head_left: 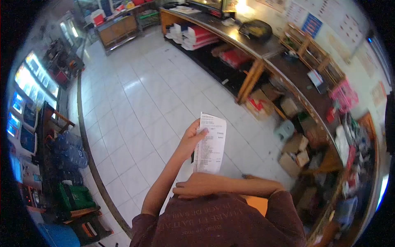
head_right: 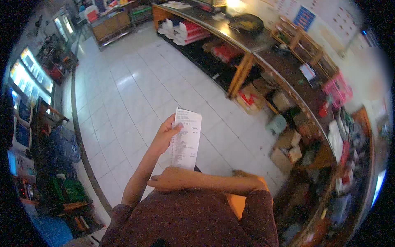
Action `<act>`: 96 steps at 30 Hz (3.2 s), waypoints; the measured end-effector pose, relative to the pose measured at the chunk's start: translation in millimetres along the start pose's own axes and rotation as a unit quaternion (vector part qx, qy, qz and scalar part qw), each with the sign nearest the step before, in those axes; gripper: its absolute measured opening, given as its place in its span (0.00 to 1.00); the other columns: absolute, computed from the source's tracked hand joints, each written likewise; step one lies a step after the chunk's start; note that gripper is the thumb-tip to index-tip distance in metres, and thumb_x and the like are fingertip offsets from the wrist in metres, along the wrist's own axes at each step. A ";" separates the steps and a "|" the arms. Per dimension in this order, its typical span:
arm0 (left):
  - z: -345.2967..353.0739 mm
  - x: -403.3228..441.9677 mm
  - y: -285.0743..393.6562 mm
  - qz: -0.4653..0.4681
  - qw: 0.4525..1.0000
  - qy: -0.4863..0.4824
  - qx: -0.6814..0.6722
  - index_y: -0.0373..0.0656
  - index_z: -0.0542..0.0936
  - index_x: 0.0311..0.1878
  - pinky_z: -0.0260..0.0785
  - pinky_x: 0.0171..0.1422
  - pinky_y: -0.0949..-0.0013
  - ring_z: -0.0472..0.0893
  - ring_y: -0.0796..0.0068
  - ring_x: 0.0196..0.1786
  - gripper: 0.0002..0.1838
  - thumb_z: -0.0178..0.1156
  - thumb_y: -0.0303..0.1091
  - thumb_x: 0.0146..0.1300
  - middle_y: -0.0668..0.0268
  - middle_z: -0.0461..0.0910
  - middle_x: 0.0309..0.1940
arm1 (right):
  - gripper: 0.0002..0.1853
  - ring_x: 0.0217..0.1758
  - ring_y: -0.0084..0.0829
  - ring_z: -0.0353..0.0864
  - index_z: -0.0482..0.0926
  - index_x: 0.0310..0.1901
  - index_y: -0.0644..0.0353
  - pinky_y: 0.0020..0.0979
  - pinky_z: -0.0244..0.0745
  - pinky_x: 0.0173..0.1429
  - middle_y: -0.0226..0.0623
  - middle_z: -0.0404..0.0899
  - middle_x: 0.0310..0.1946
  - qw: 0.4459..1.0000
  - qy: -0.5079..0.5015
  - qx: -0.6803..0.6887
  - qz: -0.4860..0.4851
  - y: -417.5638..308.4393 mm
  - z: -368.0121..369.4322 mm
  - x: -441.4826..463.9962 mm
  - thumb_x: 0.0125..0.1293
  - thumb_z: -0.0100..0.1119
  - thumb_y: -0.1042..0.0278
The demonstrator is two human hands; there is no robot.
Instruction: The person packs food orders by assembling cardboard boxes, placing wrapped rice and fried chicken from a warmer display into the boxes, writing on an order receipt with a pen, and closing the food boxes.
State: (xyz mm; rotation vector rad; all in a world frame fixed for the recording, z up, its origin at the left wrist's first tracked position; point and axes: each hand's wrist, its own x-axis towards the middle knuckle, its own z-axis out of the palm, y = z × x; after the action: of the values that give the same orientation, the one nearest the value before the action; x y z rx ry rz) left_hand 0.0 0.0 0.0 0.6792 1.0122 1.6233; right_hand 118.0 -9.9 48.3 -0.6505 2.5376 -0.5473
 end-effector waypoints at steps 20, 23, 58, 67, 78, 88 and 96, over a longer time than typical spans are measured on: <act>-297.8 389.7 245.0 0.300 0.920 0.213 0.137 0.37 0.59 0.64 0.61 0.59 0.73 0.69 0.74 0.56 0.25 0.49 0.23 0.63 0.59 0.66 0.57 | 0.11 0.45 0.22 0.75 0.70 0.45 0.64 0.25 0.71 0.48 0.35 0.76 0.41 0.650 0.567 0.504 0.029 494.7 -367.5 162.1 0.60 0.55 0.77; -341.1 471.6 286.5 0.310 0.915 0.201 0.162 0.37 0.59 0.64 0.60 0.60 0.74 0.68 0.74 0.56 0.24 0.47 0.24 0.64 0.60 0.65 0.57 | 0.11 0.45 0.23 0.75 0.70 0.45 0.65 0.25 0.71 0.48 0.36 0.76 0.42 0.634 0.588 0.497 0.071 556.9 -427.0 175.3 0.60 0.55 0.78; -448.0 1581.5 699.1 0.430 0.795 -0.321 0.284 0.45 0.61 0.64 0.61 0.61 0.70 0.68 0.70 0.58 0.41 0.68 0.25 0.45 0.59 0.67 0.57 | 0.26 0.50 0.32 0.73 0.68 0.55 0.63 0.28 0.68 0.52 0.43 0.72 0.52 0.420 0.841 -0.184 0.287 1309.5 -1065.7 24.8 0.50 0.55 0.79; -407.1 1643.3 740.8 0.567 0.638 -0.167 0.494 0.39 0.73 0.53 0.62 0.60 0.59 0.68 0.49 0.57 0.27 0.57 0.49 0.56 0.49 0.64 0.55 | 0.18 0.41 0.51 0.76 0.76 0.43 0.67 0.42 0.72 0.45 0.55 0.70 0.39 0.223 0.687 -0.391 0.571 1322.1 -1139.9 4.9 0.52 0.58 0.64; -428.0 1664.2 742.8 0.731 0.368 -0.008 0.574 0.53 0.71 0.57 0.29 0.65 0.34 0.58 0.60 0.64 0.19 0.44 0.44 0.65 0.65 0.61 0.58 | 0.16 0.50 0.42 0.70 0.79 0.39 0.55 0.54 0.59 0.57 0.40 0.72 0.41 0.298 0.451 -0.434 0.721 1307.5 -1141.1 -8.2 0.65 0.46 0.54; -429.8 1672.4 729.2 0.738 0.399 -0.019 0.544 0.47 0.69 0.54 0.34 0.65 0.40 0.66 0.67 0.57 0.17 0.44 0.42 0.66 0.66 0.70 0.48 | 0.18 0.47 0.41 0.72 0.76 0.38 0.59 0.49 0.60 0.56 0.41 0.73 0.37 0.338 0.465 -0.481 0.662 1309.3 -1139.8 -18.2 0.67 0.43 0.53; -421.3 1668.5 734.8 0.699 0.425 -0.040 0.574 0.47 0.72 0.50 0.39 0.63 0.44 0.66 0.70 0.55 0.15 0.43 0.40 0.66 0.67 0.69 0.47 | 0.21 0.40 0.43 0.75 0.76 0.33 0.61 0.46 0.65 0.56 0.42 0.72 0.31 0.328 0.466 -0.532 0.626 1324.3 -1147.5 -14.2 0.66 0.42 0.50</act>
State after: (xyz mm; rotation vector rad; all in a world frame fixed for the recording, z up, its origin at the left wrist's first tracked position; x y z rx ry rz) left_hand -1170.7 1419.6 339.6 3.2193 1.5079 1.7388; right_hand -923.7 1365.1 356.9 1.9476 2.7491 1.9028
